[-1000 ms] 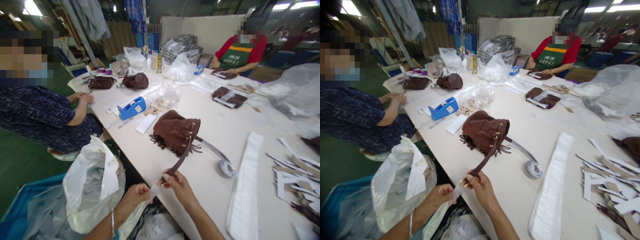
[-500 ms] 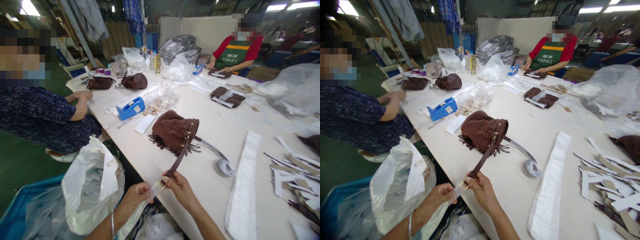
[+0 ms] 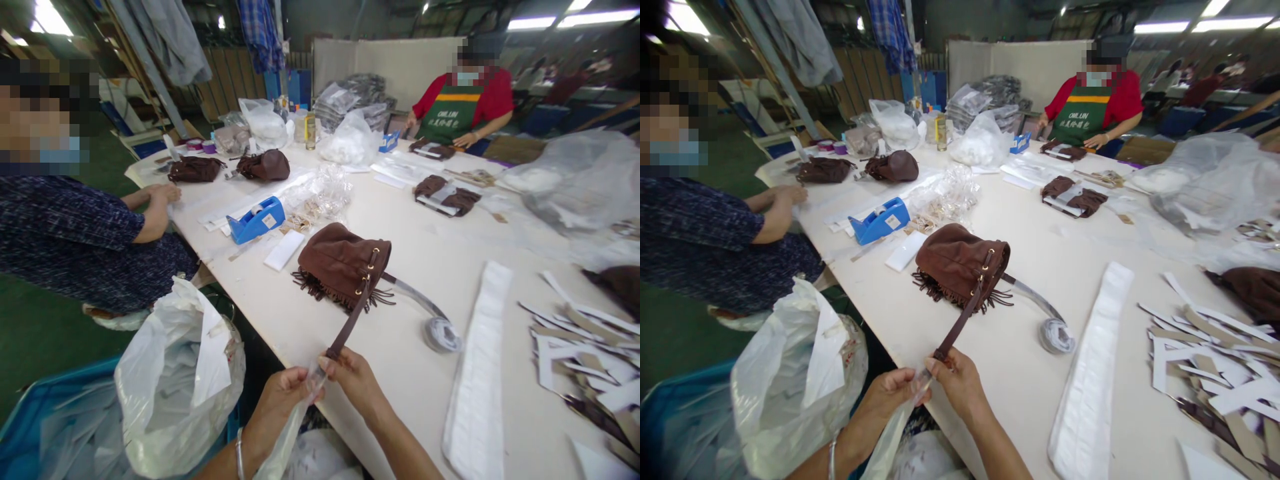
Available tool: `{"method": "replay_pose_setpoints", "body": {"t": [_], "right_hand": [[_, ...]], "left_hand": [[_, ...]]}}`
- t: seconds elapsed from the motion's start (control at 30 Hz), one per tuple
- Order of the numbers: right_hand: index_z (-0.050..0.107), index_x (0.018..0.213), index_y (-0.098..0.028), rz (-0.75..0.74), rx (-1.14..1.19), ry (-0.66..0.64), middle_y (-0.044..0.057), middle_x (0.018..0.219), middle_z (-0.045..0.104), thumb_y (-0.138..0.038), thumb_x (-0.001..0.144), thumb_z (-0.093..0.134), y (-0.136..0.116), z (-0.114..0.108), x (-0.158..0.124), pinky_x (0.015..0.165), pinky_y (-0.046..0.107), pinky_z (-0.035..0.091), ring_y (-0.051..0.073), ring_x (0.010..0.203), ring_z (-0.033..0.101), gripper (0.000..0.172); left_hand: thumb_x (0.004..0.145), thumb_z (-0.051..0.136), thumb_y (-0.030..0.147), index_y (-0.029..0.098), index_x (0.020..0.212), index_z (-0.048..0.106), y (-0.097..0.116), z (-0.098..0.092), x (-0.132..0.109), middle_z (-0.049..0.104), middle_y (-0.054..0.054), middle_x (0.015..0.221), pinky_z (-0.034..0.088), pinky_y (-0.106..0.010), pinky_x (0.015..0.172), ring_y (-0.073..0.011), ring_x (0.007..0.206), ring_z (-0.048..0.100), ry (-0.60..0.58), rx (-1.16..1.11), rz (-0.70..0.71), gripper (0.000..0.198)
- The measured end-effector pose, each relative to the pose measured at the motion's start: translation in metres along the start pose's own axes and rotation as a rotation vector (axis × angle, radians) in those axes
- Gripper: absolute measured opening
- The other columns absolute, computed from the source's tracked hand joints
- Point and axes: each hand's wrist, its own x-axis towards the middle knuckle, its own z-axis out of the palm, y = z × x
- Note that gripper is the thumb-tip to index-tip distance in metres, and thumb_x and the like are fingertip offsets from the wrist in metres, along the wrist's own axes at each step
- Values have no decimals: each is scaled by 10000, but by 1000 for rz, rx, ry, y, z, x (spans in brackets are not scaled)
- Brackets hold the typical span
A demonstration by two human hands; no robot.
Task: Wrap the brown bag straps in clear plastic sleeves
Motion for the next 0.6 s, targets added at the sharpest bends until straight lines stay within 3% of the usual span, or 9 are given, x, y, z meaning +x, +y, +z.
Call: {"method": "replay_pose_setpoints", "body": {"t": [0.13, 0.3, 0.43, 0.6], "right_hand": [[635, 797, -130, 35, 111, -64, 2, 680, 551, -491, 738, 716, -4, -3, -2, 604, 261, 356, 131, 630, 466, 375], [644, 777, -122, 29, 102, -83, 4, 654, 537, -525, 754, 698, -16, -9, -7, 596, 255, 355, 126, 626, 456, 408], [648, 897, -143, 1, 82, -37, 37, 786, 604, -529, 800, 658, -21, -14, -10, 660, 266, 402, 155, 732, 521, 398], [612, 823, -157, -104, 122, -15, 7, 723, 564, -472, 814, 670, -22, -17, -7, 663, 272, 425, 150, 703, 523, 320]], "left_hand": [[836, 676, 445, 77, 876, 709, 1, 7, 3, 609, -52, 733, 365, -219, 631, -117, 661, 494, -37, 37, 48, 372], [815, 689, 470, 93, 1024, 704, 3, 16, 7, 649, -75, 790, 420, -257, 725, -163, 736, 561, -60, 13, 43, 431], [762, 727, 507, 93, 999, 714, -4, 14, 13, 682, -84, 808, 422, -253, 708, -173, 728, 582, -6, 90, 34, 477], [799, 683, 507, 111, 1012, 706, -13, 12, 17, 699, -92, 894, 449, -289, 777, -232, 857, 616, 44, 183, 108, 450]]}}
